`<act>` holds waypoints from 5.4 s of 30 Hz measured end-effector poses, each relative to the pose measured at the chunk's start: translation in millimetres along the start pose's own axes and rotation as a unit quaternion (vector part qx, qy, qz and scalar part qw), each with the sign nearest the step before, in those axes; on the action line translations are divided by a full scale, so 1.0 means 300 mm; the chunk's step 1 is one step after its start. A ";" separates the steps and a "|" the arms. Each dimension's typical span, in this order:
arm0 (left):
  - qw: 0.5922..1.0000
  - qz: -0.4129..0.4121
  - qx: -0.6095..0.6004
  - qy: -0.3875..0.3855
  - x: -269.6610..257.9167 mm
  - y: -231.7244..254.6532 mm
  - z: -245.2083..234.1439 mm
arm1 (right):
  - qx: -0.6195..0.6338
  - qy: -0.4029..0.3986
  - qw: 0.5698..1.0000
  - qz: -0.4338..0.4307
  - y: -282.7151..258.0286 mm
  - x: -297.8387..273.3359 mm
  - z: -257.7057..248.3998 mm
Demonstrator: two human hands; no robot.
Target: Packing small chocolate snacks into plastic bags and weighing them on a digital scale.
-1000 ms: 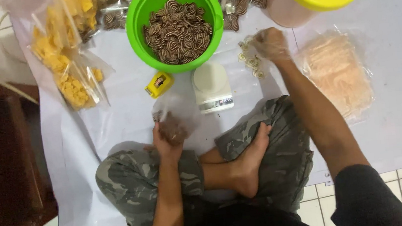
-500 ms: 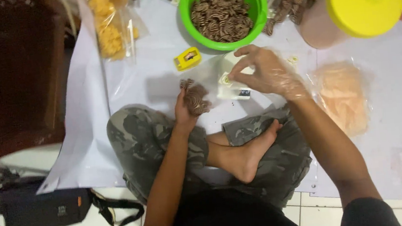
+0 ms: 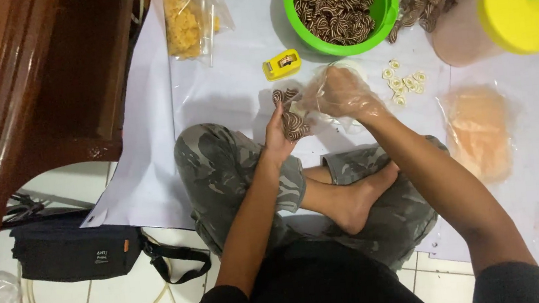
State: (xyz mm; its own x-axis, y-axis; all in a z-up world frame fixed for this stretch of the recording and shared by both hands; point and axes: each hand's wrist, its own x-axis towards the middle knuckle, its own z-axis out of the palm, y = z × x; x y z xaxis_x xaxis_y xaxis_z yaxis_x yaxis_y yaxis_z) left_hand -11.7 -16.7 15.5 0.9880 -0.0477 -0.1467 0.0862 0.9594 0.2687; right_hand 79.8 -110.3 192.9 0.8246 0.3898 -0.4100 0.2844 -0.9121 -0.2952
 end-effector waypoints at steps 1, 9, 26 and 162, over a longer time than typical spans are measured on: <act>1.000 -0.004 0.001 0.011 0.032 -0.032 -0.085 | -0.009 0.005 1.000 -0.008 0.001 0.000 0.010; 0.999 0.004 -0.012 -0.039 0.089 -0.090 -0.237 | -0.076 0.008 0.995 -0.063 -0.006 0.003 0.057; 0.992 -0.029 0.045 -0.117 0.091 -0.081 -0.255 | 0.178 0.036 0.943 -0.280 0.111 -0.048 -0.086; 0.634 0.361 0.673 -0.124 -0.284 0.209 0.762 | 0.413 0.250 0.787 -0.385 0.389 -0.450 -0.147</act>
State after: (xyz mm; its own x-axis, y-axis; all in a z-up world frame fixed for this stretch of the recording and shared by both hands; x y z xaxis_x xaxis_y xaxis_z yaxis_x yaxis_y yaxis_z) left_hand -61.2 -16.1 262.4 0.8078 0.0662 0.5858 -0.5335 -0.3406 0.7742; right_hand 23.2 -274.8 251.8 0.7113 0.5001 0.4939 0.5493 0.0430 -0.8346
